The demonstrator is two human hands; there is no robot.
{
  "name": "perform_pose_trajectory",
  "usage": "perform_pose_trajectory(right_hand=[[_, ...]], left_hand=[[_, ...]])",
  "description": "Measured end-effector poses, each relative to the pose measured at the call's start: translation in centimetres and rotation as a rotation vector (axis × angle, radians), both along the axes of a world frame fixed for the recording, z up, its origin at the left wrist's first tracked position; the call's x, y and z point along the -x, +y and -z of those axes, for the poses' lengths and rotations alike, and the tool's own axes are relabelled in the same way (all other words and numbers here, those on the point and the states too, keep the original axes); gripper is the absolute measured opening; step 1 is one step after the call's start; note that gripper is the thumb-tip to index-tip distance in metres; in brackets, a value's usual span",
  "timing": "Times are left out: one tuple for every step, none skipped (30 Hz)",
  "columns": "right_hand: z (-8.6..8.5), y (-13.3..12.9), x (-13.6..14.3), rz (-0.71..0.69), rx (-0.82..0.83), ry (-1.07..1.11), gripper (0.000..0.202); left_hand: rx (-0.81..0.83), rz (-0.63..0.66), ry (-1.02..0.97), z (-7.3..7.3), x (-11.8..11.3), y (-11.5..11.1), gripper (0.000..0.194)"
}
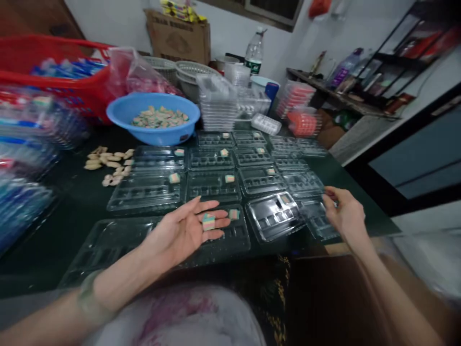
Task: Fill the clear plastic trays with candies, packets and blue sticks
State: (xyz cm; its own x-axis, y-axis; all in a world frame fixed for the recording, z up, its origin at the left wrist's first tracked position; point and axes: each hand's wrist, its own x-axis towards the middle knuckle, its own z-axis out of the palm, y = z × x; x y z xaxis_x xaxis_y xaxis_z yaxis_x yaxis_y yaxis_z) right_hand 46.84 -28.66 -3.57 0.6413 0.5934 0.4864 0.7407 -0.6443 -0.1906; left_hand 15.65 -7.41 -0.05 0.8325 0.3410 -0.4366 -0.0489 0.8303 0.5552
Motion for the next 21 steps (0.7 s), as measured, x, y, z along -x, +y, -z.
perform_pose_trajectory(right_hand=[[-0.4,1.0,2.4,-0.152,-0.078,0.057,0.025],[-0.8,2.1,5.1,-0.293,-0.123,0.129,0.023],[-1.2,3.3,7.9,-0.413,-0.148,0.183,0.021],[-1.5,4.5,10.7,-0.516,-0.165,0.223,0.019],[-1.8,5.7,13.3,-0.596,-0.175,0.259,0.02],[-2.0,6.8,15.6,-0.664,-0.182,0.29,0.022],[-2.1,7.8,17.4,-0.714,-0.151,0.327,0.024],[-2.1,8.6,18.8,-0.749,-0.116,0.356,0.026],[-2.1,9.3,19.9,-0.77,-0.08,0.377,0.027],[-2.0,9.8,20.5,-0.78,-0.044,0.39,0.027],[-1.9,10.1,21.0,-0.785,-0.018,0.393,0.025],[-1.8,10.4,21.2,-0.787,-0.003,0.39,0.024],[-1.6,10.5,21.4,-0.79,0.006,0.385,0.023],[-1.5,10.5,21.5,-0.794,0.004,0.38,0.022],[-1.4,10.5,21.5,-0.796,-0.007,0.379,0.022],[-1.3,10.5,21.6,-0.796,-0.024,0.385,0.021],[-1.2,10.3,21.6,-0.793,-0.045,0.398,0.019],[-1.1,10.2,21.6,-0.792,-0.067,0.418,0.018],[-1.1,10.1,21.7,-0.794,-0.087,0.443,0.017],[-1.1,10.0,21.7,-0.798,-0.107,0.473,0.016],[-1.1,9.8,21.6,-0.804,-0.125,0.507,0.015]], left_hand=[[0.006,-0.005,-0.012,0.0,0.0,-0.1,0.037],[0.012,-0.006,-0.027,0.0,0.0,-0.2,0.037],[0.017,-0.005,-0.046,-0.1,0.0,-0.4,0.037],[0.021,-0.002,-0.066,-0.1,0.1,-0.6,0.037],[0.026,0.001,-0.085,0.0,0.2,-0.7,0.037],[0.03,0.005,-0.101,0.0,0.3,-0.8,0.037],[0.031,0.008,-0.112,0.0,0.5,-0.9,0.037],[0.028,0.005,-0.118,0.1,0.7,-1.0,0.036],[0.021,-0.002,-0.118,0.2,0.8,-1.1,0.036],[0.012,-0.012,-0.112,0.2,1.0,-1.1,0.035],[0.003,-0.025,-0.101,0.3,1.2,-1.1,0.035],[-0.005,-0.038,-0.089,0.3,1.4,-1.2,0.034],[-0.01,-0.045,-0.082,0.3,1.6,-1.2,0.034],[-0.011,-0.047,-0.078,0.4,1.7,-1.2,0.035],[-0.01,-0.042,-0.078,0.4,1.8,-1.1,0.036],[-0.008,-0.037,-0.081,0.4,1.9,-1.1,0.036],[-0.005,-0.03,-0.085,0.4,1.9,-1.1,0.037],[-0.003,-0.025,-0.088,0.5,2.0,-1.1,0.038],[-0.005,-0.022,-0.089,0.5,2.0,-1.2,0.038],[-0.009,-0.019,-0.089,0.6,2.0,-1.2,0.039],[-0.017,-0.017,-0.089,0.6,2.0,-1.3,0.039]])
